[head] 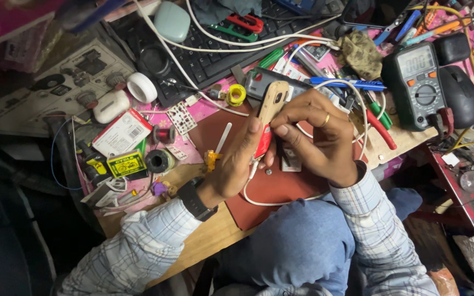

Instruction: The person sits at a cluttered repair workbench and tests small mobile phones. They open a phone's back cover, remove and reinsert the battery, touch multimeter probe leads to phone contacts, press phone buttons, and briefly use a smartphone before returning to the phones on the bench.

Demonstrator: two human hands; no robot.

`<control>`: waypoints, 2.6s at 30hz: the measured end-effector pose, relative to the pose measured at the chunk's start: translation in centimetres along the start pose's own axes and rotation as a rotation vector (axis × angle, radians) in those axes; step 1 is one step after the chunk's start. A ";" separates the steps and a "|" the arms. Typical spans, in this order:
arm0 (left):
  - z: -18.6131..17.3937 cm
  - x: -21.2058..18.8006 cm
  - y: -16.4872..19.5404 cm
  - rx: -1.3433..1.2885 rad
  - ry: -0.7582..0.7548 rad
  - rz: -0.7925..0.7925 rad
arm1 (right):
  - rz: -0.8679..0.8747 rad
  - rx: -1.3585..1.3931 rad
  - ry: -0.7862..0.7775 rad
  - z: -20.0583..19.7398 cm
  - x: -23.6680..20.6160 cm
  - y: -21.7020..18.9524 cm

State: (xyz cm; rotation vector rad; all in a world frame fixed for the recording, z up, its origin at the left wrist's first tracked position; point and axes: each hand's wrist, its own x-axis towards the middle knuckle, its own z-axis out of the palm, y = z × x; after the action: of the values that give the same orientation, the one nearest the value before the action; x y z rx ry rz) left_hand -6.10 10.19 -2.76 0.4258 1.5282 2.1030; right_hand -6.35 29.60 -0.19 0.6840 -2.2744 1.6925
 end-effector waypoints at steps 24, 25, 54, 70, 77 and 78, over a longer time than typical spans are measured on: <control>-0.5 -0.5 -1.0 0.006 0.049 -0.014 | -0.089 -0.163 0.039 -0.2 0.0 -0.9; -0.5 -0.5 -1.0 0.015 0.056 -0.007 | -0.099 -0.165 0.018 -0.3 0.0 -0.9; -0.6 1.5 -1.5 0.025 0.238 -0.012 | 0.480 0.879 0.515 -3.6 -6.0 1.4; 2.3 0.4 1.6 0.906 0.307 0.520 | 0.718 1.814 0.439 -3.8 -9.2 1.5; 3.7 -1.0 3.0 0.780 -0.040 0.566 | 0.777 1.245 0.194 -2.9 -8.9 -0.1; 3.7 -1.2 3.1 0.767 -0.079 0.563 | 0.833 1.184 0.174 -2.7 -8.9 -0.5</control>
State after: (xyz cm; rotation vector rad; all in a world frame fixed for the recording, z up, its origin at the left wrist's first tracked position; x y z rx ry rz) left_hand -3.83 11.69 1.43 1.3171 2.3332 1.7255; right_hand 1.33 34.12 -2.85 -0.3834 -1.2505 3.2947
